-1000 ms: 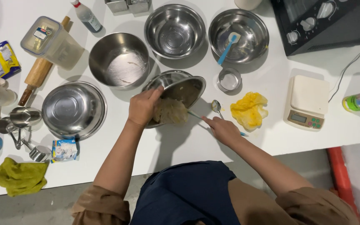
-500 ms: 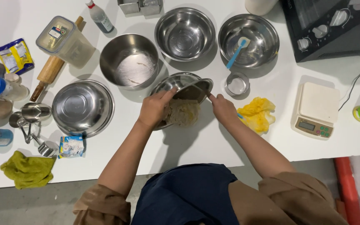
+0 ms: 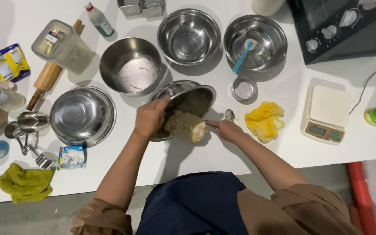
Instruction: Mixing ingredients in a bowl with a spatula and placing the resulting dough on a counter.
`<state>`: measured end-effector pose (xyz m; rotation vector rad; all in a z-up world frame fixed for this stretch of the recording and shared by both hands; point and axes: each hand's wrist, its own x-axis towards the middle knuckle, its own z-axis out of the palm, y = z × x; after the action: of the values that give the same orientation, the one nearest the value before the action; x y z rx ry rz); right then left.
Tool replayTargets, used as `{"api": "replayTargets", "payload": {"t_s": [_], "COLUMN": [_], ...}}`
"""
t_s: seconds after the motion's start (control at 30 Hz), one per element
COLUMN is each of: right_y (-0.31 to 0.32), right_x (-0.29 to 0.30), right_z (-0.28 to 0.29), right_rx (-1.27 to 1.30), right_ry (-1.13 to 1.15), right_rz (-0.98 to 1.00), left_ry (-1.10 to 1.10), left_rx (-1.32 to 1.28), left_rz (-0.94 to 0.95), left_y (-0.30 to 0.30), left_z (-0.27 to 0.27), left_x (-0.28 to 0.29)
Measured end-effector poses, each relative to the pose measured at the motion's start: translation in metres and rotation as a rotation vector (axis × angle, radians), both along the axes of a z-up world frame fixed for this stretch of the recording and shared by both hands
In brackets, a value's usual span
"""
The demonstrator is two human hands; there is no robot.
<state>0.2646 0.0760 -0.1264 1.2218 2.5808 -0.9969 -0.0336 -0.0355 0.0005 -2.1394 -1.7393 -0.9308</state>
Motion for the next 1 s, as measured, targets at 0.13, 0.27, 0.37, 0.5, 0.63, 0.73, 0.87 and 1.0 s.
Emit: {"api": "replayTargets", "payload": {"t_s": [0.13,0.27,0.37,0.5,0.63,0.73,0.87,1.0], "right_y": [-0.012,-0.019,-0.015,-0.006,-0.018,-0.035,-0.041,-0.026], "right_x": [0.014,0.027,0.029,0.028,0.005,-0.007,-0.012,-0.008], "right_z": [0.011,0.004,0.019,0.051,0.071,0.076,0.073,0.043], "right_rx": [-0.034,-0.001,0.01,0.081,0.134,0.107,0.023,-0.017], "right_ry": [-0.056,-0.098,-0.13,-0.032,0.02,0.132,-0.12,-0.092], "right_rz": [-0.037,-0.066,-0.093,-0.273,-0.214,-0.021,-0.072,-0.152], "left_ry": [-0.013,0.003,0.036,0.06,0.085,0.08,0.053,-0.055], "left_rx": [-0.038,0.033,-0.007,0.035,0.05,0.05,0.097,0.159], "left_rz": [0.067,0.102,0.133,0.109,0.116,0.138,0.121,0.096], "left_y": [-0.002,-0.004,-0.009,-0.015,-0.019,-0.022,-0.029,-0.037], "left_z": [0.006,0.012,0.016,0.031,0.049,0.062,0.084,0.101], "left_x": [-0.001,0.004,0.006,0.012,0.021,0.021,0.017,0.014]}}
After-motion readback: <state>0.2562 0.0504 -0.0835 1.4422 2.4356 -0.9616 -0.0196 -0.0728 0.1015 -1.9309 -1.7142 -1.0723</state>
